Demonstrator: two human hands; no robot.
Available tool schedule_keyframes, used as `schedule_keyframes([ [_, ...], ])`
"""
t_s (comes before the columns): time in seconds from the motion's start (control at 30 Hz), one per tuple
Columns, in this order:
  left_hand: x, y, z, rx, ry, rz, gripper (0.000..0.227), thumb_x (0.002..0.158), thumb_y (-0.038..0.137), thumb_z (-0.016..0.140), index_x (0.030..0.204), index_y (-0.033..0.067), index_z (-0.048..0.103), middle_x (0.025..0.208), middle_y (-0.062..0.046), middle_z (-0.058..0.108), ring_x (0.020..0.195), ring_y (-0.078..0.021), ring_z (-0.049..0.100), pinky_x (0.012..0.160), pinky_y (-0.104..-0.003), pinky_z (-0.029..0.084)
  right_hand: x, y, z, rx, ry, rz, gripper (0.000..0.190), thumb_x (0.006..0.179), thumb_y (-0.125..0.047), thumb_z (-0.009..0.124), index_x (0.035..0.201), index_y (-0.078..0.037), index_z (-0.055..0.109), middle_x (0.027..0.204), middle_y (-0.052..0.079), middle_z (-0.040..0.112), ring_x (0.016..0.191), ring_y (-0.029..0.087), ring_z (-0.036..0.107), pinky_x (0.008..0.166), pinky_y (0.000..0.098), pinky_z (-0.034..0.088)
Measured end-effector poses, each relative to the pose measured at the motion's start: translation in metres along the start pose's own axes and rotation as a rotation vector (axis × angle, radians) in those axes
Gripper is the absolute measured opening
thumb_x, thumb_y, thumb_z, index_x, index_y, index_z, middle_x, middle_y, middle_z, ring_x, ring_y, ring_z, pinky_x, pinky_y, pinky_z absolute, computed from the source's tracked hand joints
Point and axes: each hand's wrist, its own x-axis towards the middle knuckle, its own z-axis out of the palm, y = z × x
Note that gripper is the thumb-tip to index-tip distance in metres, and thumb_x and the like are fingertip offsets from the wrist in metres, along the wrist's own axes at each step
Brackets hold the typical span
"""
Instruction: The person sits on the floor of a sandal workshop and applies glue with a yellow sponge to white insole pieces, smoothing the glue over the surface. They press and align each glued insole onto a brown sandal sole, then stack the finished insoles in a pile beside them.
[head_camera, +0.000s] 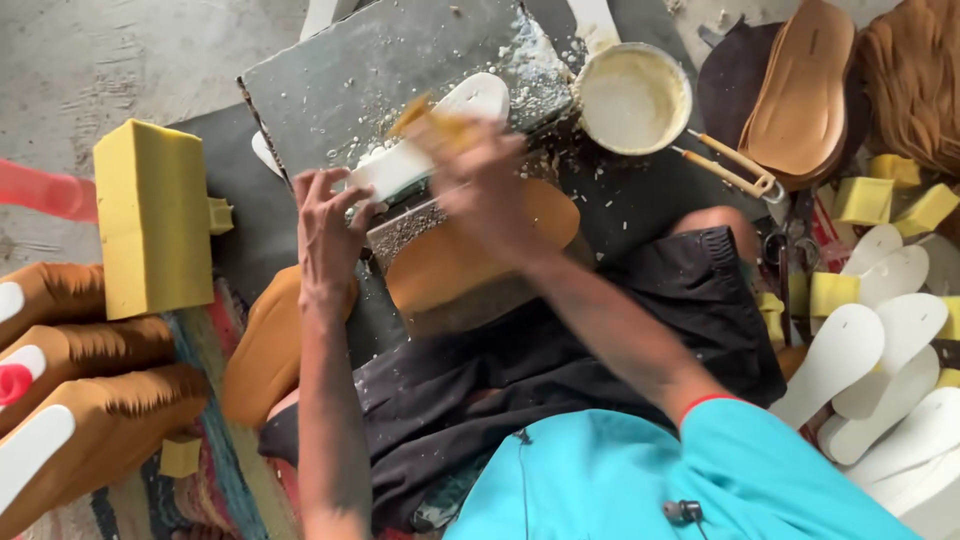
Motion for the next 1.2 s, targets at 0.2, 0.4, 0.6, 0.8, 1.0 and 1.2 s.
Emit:
schedule_keyframes([
  [0.2,-0.001,0.009,-0.009,0.24,0.048,0.151,0.025,0.075,0.018,0.086,0.1,0.0159,0.082,0.124,-0.008,0.066,0.126,-0.0339,0.045,0.098,-0.046,0.038,0.013,0.093,0.003,-0.129,-0.129,0.264,0.036,0.108,-0.006,0.06,0.134,-0.027,0.071,0.099,0.009,0.068,0.075,0.022,0.062,0.061,0.0361,0.051],
  [0.4,0.024,0.022,-0.03,0.192,-0.115,0.306,0.044,0.072,0.047,0.085,0.089,0.0078,0.079,0.093,-0.004,0.068,0.109,-0.0307,0.051,0.089,-0.046,0.038,-0.041,0.197,0.093,-0.207,0.233,-0.074,0.036,0.1,-0.004,0.066,0.131,-0.02,0.069,0.108,0.013,0.063,0.086,0.026,0.063,0.065,0.029,0.052],
  [0.6,0.03,0.003,-0.019,0.274,-0.41,0.184,0.03,0.095,0.038,0.077,0.095,0.0078,0.071,0.094,-0.006,0.068,0.099,-0.0283,0.057,0.089,-0.044,0.045,0.026,0.096,0.04,-0.07,0.006,-0.004,0.042,0.096,0.0,0.069,0.125,-0.029,0.076,0.115,0.009,0.065,0.106,0.025,0.06,0.081,0.0375,0.057],
  [0.8,0.135,0.013,0.045,0.065,-0.108,0.424,0.029,0.106,0.013,0.069,0.134,0.0095,0.062,0.132,-0.016,0.059,0.129,-0.0351,0.054,0.112,-0.048,0.047,0.015,0.108,-0.019,-0.005,0.006,0.105,0.034,0.087,-0.012,0.081,0.12,-0.013,0.074,0.113,0.009,0.067,0.106,0.022,0.062,0.085,0.0454,0.056],
  [1.0,0.219,0.035,0.142,0.636,-0.203,0.819,0.084,0.058,0.029,0.089,0.138,0.035,0.064,0.148,-0.012,0.045,0.139,-0.0365,0.037,0.113,-0.058,0.03,0.022,0.007,0.014,0.058,-0.018,-0.07,0.035,0.08,-0.016,0.079,0.111,0.001,0.074,0.113,0.017,0.065,0.106,0.037,0.059,0.086,0.052,0.043],
  [1.2,0.224,0.023,0.148,0.44,-0.396,0.768,0.096,0.053,0.033,0.091,0.143,0.0202,0.061,0.159,-0.014,0.039,0.148,-0.0399,0.03,0.119,-0.061,0.023,-0.031,-0.051,0.051,0.371,-0.164,-0.055,0.039,0.081,-0.026,0.081,0.105,0.002,0.068,0.107,0.017,0.062,0.109,0.04,0.056,0.088,0.0554,0.039],
])
